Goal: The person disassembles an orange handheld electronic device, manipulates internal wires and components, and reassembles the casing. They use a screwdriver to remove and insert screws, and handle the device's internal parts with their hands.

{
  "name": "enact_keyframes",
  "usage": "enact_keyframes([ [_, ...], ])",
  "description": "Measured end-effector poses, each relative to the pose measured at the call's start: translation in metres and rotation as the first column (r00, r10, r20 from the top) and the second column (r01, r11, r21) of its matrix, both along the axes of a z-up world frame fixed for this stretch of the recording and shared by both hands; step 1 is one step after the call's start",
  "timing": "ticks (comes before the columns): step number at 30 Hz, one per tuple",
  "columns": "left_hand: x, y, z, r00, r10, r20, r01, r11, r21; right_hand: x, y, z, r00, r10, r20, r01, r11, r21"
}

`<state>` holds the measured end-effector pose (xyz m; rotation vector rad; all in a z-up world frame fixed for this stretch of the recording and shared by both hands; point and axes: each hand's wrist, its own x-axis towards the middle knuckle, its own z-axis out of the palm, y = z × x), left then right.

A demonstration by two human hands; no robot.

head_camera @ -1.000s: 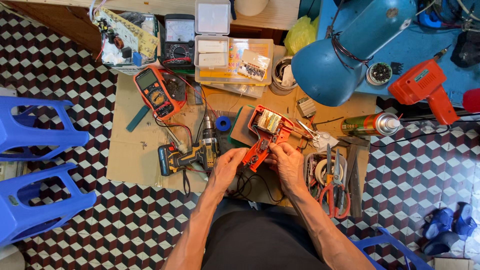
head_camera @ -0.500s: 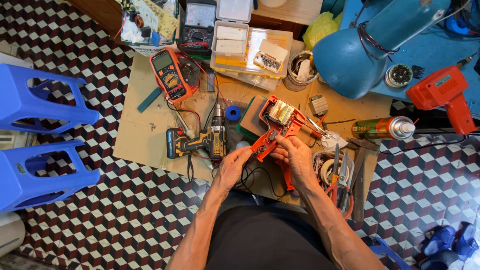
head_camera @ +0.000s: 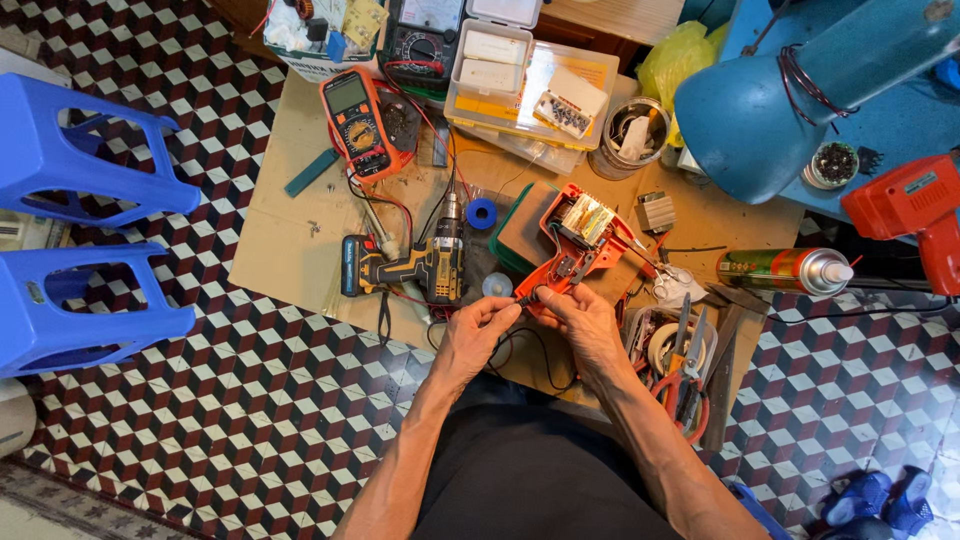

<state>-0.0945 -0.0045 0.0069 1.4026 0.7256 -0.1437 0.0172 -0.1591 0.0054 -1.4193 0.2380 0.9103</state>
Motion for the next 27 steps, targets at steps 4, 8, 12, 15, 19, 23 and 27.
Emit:
enact_keyframes([
  [4,0.001,-0.001,-0.001,0.999,0.021,0.032,-0.020,0.999,-0.040,-0.001,0.000,-0.001,1.000,-0.007,-0.013,0.007,0.999,0.034],
  [8,0.003,-0.004,0.000,0.999,0.040,-0.003,-0.040,0.997,-0.069,-0.001,-0.001,-0.005,1.000,-0.012,0.012,0.011,0.999,0.053],
  [12,0.012,-0.007,0.001,0.997,0.077,0.028,-0.074,0.992,-0.100,-0.002,-0.004,-0.010,1.000,-0.029,0.012,0.028,0.998,0.062],
  [15,0.019,-0.008,0.003,0.997,0.075,0.027,-0.072,0.992,-0.103,-0.001,-0.003,-0.011,0.999,-0.045,0.001,0.045,0.997,0.065],
  [19,0.023,-0.011,0.002,0.999,0.053,-0.011,-0.053,0.998,-0.020,-0.003,-0.001,-0.008,0.996,-0.083,-0.027,0.086,0.988,0.131],
  [23,0.030,-0.015,-0.002,0.996,0.085,-0.013,-0.085,0.996,0.014,-0.002,-0.002,-0.003,0.997,-0.078,-0.026,0.081,0.988,0.128],
  [27,0.030,-0.023,-0.002,0.994,0.107,0.001,-0.107,0.992,0.064,-0.002,-0.002,0.001,0.997,-0.071,-0.017,0.073,0.991,0.112],
])
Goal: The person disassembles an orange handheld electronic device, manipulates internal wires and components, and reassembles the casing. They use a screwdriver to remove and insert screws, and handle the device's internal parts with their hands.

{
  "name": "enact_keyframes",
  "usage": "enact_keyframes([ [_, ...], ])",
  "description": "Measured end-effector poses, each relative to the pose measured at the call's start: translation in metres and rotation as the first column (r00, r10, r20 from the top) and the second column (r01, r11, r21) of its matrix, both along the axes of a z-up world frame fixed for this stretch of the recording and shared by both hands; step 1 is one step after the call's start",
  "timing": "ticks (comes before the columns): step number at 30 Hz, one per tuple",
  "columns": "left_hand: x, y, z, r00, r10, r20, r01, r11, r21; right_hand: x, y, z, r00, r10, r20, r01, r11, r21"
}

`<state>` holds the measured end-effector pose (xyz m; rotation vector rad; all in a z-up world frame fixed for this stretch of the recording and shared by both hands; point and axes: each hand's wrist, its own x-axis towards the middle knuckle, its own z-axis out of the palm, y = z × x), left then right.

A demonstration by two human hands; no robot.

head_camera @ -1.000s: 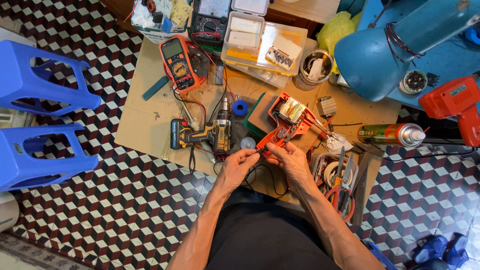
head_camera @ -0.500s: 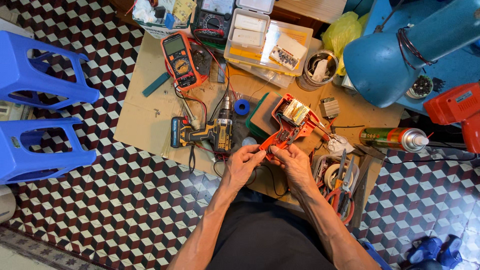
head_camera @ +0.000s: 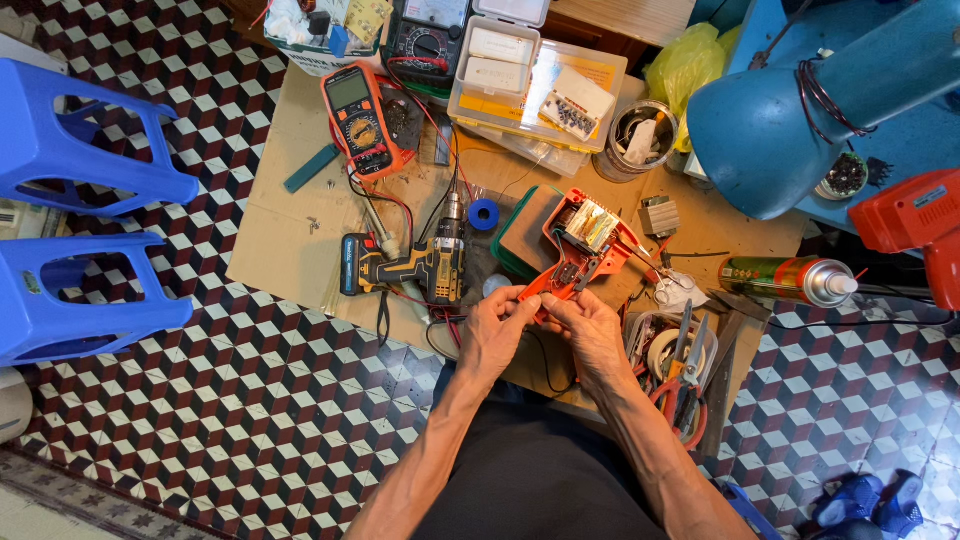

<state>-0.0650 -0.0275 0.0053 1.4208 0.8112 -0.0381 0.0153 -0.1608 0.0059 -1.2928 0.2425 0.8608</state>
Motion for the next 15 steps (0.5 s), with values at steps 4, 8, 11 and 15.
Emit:
enact_keyframes([
  [4,-0.001,-0.015,0.000,0.999,-0.032,0.024,0.023,0.954,0.298,0.002,-0.001,0.000,1.000,0.017,-0.001,-0.017,1.000,0.013],
  [8,0.001,-0.023,-0.005,0.993,-0.026,0.116,-0.024,0.912,0.409,0.003,-0.002,-0.004,1.000,0.030,-0.010,-0.030,1.000,-0.008],
  [11,0.003,-0.024,-0.010,0.999,0.017,0.031,-0.027,0.940,0.339,0.003,-0.005,-0.009,0.998,0.060,0.006,-0.059,0.997,-0.044],
  [15,0.004,-0.024,-0.012,0.998,0.062,0.023,-0.066,0.973,0.223,0.004,-0.011,-0.011,0.996,0.093,0.012,-0.092,0.995,-0.036],
])
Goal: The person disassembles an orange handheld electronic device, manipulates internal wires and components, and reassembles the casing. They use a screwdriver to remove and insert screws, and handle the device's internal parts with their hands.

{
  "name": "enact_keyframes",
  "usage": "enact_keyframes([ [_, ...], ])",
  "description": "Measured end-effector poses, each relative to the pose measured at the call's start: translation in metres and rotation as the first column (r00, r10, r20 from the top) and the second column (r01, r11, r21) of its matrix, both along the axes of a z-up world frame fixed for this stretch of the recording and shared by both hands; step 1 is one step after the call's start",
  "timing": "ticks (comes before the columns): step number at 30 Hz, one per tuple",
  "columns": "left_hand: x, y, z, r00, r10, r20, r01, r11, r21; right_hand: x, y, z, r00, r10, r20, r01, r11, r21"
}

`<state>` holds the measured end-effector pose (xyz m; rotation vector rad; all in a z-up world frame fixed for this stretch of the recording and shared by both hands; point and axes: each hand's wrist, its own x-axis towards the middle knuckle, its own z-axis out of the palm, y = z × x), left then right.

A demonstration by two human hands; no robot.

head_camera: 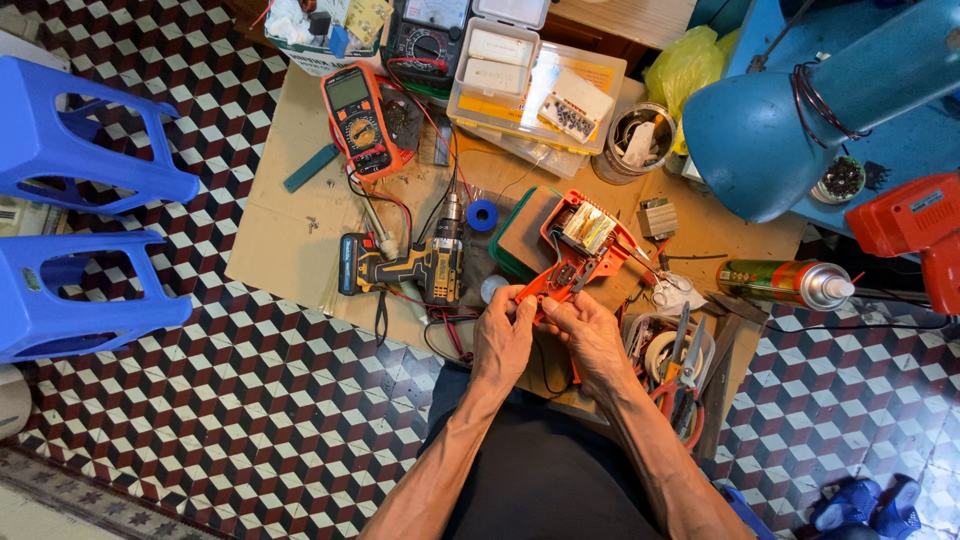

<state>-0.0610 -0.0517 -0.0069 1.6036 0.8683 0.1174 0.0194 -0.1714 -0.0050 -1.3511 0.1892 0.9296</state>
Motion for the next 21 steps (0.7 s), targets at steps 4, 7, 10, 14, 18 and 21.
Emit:
enact_keyframes([
  [4,0.001,0.001,0.001,1.000,0.012,-0.016,-0.013,0.999,-0.032,0.001,-0.002,-0.002,1.000,0.006,-0.016,-0.006,0.999,0.044],
  [7,0.000,0.001,0.002,1.000,0.027,-0.009,-0.027,0.999,-0.045,0.000,0.000,-0.007,1.000,-0.021,0.002,0.021,0.999,0.038],
  [10,0.001,0.002,0.005,0.999,0.045,-0.011,-0.046,0.995,-0.088,-0.001,-0.001,-0.009,1.000,0.000,0.029,0.001,1.000,-0.027],
  [14,0.003,0.003,0.011,0.998,0.055,-0.023,-0.058,0.992,-0.110,0.000,0.000,-0.007,1.000,-0.020,0.007,0.020,1.000,0.012],
  [18,0.003,0.006,0.013,0.996,0.030,-0.080,-0.041,0.989,-0.141,0.001,0.001,0.002,1.000,-0.026,-0.012,0.026,1.000,-0.005],
  [21,-0.002,0.014,0.013,0.999,-0.016,-0.028,0.009,0.971,-0.240,0.001,0.004,0.009,0.998,-0.047,-0.029,0.048,0.998,0.029],
])
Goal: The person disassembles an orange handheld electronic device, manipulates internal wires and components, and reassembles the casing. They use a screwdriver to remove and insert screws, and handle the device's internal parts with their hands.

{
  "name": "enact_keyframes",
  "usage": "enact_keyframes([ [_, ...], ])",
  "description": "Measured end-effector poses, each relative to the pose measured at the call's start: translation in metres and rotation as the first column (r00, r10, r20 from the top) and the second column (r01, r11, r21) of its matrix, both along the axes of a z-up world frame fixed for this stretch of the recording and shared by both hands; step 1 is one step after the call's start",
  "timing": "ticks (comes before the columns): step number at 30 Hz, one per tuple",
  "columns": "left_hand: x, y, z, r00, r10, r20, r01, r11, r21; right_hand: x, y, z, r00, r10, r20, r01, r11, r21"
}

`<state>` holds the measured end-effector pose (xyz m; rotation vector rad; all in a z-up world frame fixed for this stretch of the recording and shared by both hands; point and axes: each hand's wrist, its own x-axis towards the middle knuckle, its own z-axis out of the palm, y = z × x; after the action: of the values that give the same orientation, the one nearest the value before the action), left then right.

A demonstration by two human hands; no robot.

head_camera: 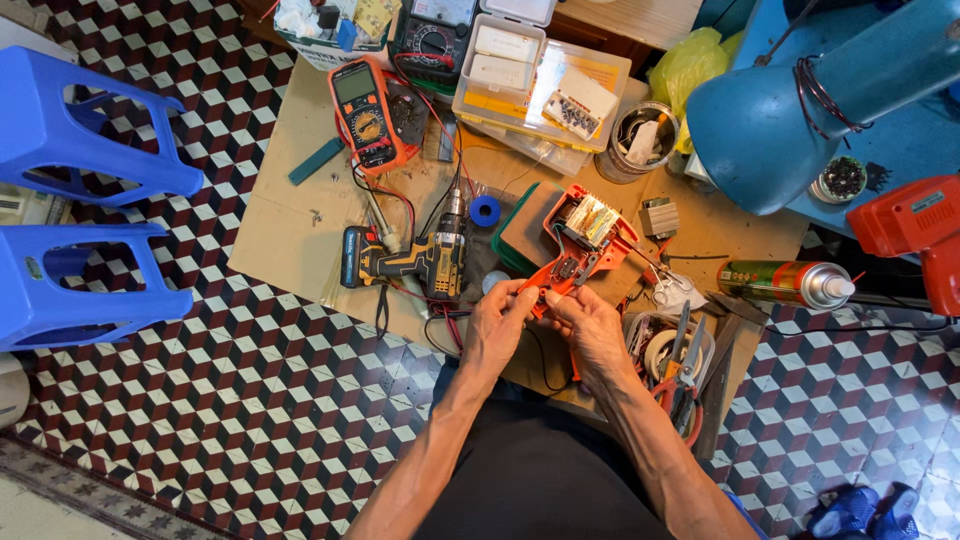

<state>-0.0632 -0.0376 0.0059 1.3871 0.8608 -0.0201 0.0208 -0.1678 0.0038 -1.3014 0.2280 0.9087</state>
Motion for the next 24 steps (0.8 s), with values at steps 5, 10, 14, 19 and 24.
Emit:
enact_keyframes([
  [5,-0.027,0.017,-0.002,0.988,0.000,0.153,0.026,0.986,-0.166,0.001,0.002,0.003,1.000,0.007,-0.027,-0.008,1.000,-0.018],
  [10,-0.032,0.012,0.002,0.994,-0.003,0.107,0.018,0.989,-0.145,0.002,0.001,-0.006,0.999,0.043,0.003,-0.043,0.998,-0.038],
  [14,-0.028,0.010,0.006,0.993,0.023,0.116,-0.007,0.991,-0.135,0.001,-0.002,-0.012,1.000,0.029,-0.009,-0.029,1.000,-0.001],
  [19,-0.026,0.004,0.006,0.993,0.092,0.079,-0.081,0.989,-0.126,0.001,-0.002,-0.010,0.999,0.034,-0.011,-0.034,0.999,-0.028],
  [24,-0.023,-0.005,0.007,0.984,0.166,0.059,-0.163,0.985,-0.053,0.001,0.000,-0.006,0.999,0.027,-0.022,-0.029,0.998,-0.058],
])
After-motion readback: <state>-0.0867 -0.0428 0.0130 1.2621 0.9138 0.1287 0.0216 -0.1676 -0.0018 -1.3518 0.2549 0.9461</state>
